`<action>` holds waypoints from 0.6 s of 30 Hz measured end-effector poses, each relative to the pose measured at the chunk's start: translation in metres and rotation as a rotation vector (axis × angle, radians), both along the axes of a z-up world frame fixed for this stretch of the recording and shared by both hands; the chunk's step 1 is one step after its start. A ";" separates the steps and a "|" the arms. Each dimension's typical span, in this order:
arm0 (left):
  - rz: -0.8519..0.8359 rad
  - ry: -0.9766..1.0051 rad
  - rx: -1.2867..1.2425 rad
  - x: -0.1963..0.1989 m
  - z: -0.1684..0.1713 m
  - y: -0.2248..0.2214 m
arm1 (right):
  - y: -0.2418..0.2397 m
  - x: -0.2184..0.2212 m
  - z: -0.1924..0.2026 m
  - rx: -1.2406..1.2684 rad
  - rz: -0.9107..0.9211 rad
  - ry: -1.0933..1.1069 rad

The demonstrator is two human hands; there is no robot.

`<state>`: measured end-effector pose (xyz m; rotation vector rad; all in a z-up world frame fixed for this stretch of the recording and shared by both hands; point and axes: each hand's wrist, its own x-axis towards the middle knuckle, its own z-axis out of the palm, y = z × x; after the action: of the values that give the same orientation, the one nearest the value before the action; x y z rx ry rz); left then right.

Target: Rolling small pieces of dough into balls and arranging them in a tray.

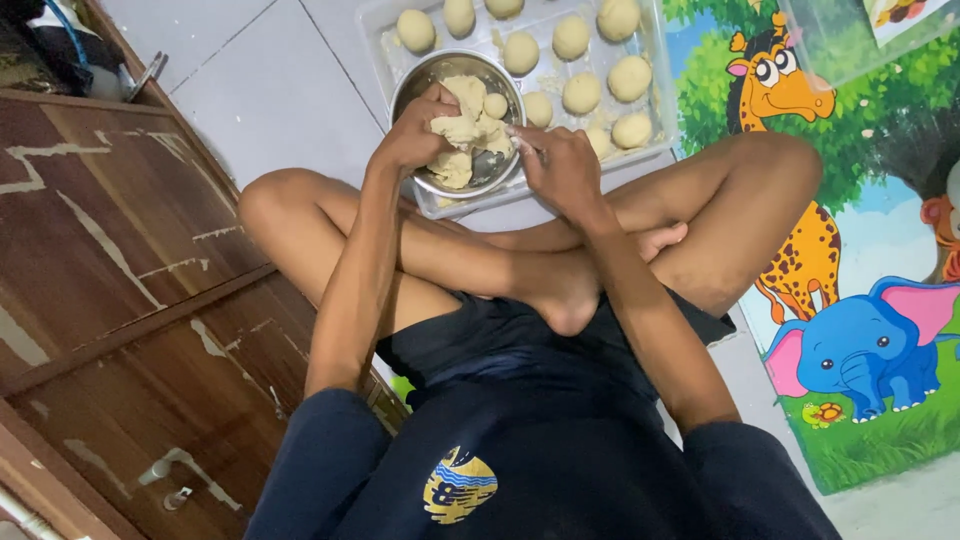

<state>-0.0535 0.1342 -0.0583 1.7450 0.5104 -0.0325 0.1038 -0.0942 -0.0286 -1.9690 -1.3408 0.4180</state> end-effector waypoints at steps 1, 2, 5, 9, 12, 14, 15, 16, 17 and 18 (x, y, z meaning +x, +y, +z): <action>0.000 0.001 0.002 0.002 0.006 -0.002 | 0.000 0.000 0.001 0.002 0.000 0.001; 0.041 0.004 -0.037 0.002 0.012 -0.005 | -0.001 0.000 0.001 -0.008 -0.004 -0.062; 0.158 -0.072 -0.127 0.001 0.019 -0.012 | -0.002 0.000 -0.001 -0.057 -0.028 -0.117; 0.375 -0.160 -0.292 0.006 0.034 -0.023 | -0.005 -0.001 -0.012 -0.124 -0.054 -0.134; 0.396 -0.200 -0.308 0.008 0.033 -0.024 | -0.006 -0.002 -0.011 -0.130 -0.071 -0.138; 0.385 -0.225 -0.299 0.010 0.046 -0.025 | -0.005 -0.003 -0.014 -0.147 -0.063 -0.145; 0.374 -0.249 -0.291 0.011 0.052 -0.026 | -0.005 -0.003 -0.015 -0.166 -0.053 -0.151; 0.368 -0.248 -0.292 0.012 0.056 -0.026 | -0.006 -0.004 -0.017 -0.167 -0.060 -0.150; 0.387 -0.166 -0.299 0.013 0.060 -0.026 | -0.006 -0.005 -0.019 -0.158 -0.047 -0.171; 0.410 -0.084 -0.303 0.013 0.064 -0.025 | -0.006 -0.006 -0.020 -0.148 -0.029 -0.192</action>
<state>-0.0406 0.1091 0.0059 1.3167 0.7518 0.2418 0.0981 -0.1000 -0.0489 -2.1946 -1.4327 0.3297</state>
